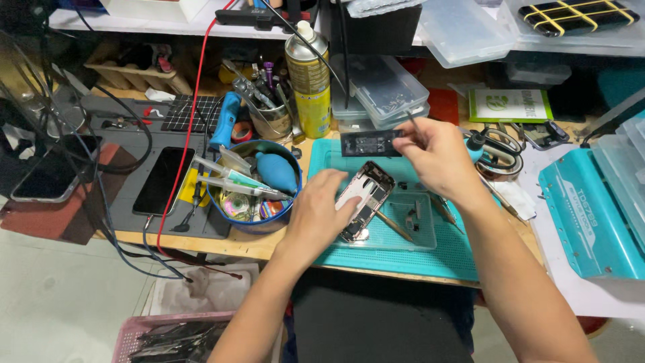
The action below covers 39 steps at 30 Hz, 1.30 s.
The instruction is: The person disassembles a smartphone at a repair workbench. They use a screwdriver to remove screws from the opened phone, apply liquid from a bottle, pry components with tweezers, lift out the battery, and use pliers to grip and extract parts from the chassis.
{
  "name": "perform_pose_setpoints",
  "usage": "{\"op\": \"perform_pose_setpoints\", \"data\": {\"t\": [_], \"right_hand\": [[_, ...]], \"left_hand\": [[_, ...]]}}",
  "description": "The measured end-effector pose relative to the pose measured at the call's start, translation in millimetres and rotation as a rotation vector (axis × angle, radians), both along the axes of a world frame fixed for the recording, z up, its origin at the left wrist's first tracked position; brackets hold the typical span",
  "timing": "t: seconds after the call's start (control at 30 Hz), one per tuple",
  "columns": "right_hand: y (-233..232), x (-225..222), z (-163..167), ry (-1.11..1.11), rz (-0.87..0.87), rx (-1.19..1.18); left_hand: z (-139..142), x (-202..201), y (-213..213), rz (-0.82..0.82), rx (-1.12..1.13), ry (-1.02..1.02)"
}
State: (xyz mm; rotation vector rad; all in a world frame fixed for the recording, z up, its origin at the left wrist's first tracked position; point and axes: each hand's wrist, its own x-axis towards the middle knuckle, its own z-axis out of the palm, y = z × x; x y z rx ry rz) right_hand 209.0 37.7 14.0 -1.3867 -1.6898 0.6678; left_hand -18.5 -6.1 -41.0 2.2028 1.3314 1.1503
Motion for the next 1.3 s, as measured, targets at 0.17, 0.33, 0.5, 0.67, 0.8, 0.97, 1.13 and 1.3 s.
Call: {"op": "perform_pose_setpoints", "data": {"t": [0.17, 0.33, 0.5, 0.67, 0.8, 0.97, 1.13, 1.3], "right_hand": [[13.9, -47.7, -0.1, -0.251, 0.086, 0.334], [40.7, -98.9, -4.9, -0.547, 0.099, 0.487], [62.1, -126.0, -19.9, -0.815, 0.139, 0.693], [60.0, -130.4, -23.3, -0.990, 0.225, 0.339], [48.7, -122.2, -3.6, -0.792, 0.189, 0.188], [20.1, -74.3, 31.6, -0.574, 0.175, 0.090], [-25.2, -12.7, 42.5, -0.337, -0.023, 0.007], [-58.2, 12.9, 14.6, -0.022, -0.099, -0.025]], "left_hand": [[-3.8, 9.6, -11.0, -0.036, -0.009, 0.074], [-10.9, 3.5, -10.2, 0.004, -0.057, 0.067], [-17.8, 0.3, -10.5, 0.012, -0.024, 0.035], [-24.3, 0.5, -7.5, 0.033, -0.001, 0.052], [-26.4, 3.7, -0.4, 0.083, -0.070, 0.166], [-19.8, -0.5, 1.6, 0.009, -0.084, -0.089], [-16.3, 0.0, 7.8, -0.067, -0.428, -0.454], [-18.4, 7.3, 16.5, -0.360, -0.613, -0.903]]}}
